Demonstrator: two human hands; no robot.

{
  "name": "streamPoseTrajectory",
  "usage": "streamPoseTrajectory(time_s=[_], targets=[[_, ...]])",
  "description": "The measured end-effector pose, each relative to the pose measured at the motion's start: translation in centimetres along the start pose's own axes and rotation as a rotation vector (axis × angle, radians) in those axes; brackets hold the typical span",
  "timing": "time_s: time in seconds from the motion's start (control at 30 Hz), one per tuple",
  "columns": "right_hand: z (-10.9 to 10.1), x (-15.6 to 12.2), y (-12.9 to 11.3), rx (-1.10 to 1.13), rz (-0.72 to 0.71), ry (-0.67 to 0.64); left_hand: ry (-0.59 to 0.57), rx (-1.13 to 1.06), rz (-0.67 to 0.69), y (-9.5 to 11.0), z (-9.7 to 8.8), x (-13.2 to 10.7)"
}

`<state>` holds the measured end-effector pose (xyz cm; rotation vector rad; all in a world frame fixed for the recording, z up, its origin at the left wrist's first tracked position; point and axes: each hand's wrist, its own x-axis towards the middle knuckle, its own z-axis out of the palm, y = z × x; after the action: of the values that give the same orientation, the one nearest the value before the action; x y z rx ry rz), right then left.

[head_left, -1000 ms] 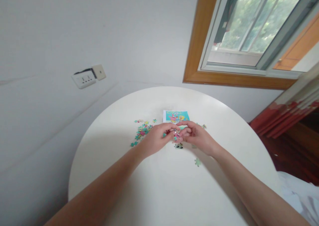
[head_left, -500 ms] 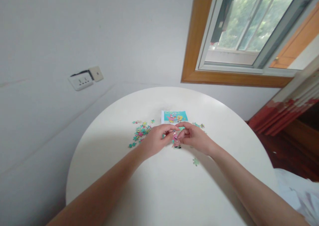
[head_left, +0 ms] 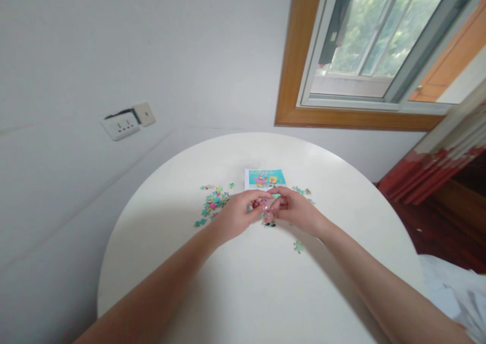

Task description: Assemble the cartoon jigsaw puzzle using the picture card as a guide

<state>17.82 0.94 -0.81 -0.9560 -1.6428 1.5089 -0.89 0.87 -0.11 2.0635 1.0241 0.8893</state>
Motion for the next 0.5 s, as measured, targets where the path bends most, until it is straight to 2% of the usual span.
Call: streamPoseTrajectory(time_s=[0.17,0.33,0.43,0.5], targets=[[0.0,0.1,0.2,0.014,0.024,0.06,0.036,0.0,-0.011,-0.6,0.2,0.2],[-0.3,0.1,-0.2,-0.026,0.104,0.063,0.058,-0.002,0.001,-1.4,0.4,0.3],[-0.7,0.1,-0.3,-0.167,0.103,0.064,0.063,0.045,-0.018,-1.4,0.4,0.3],[-1.0,0.2,-0.2,-0.347,0.08,0.104,0.063,0.112,-0.039,-1.4,0.5,0.5]])
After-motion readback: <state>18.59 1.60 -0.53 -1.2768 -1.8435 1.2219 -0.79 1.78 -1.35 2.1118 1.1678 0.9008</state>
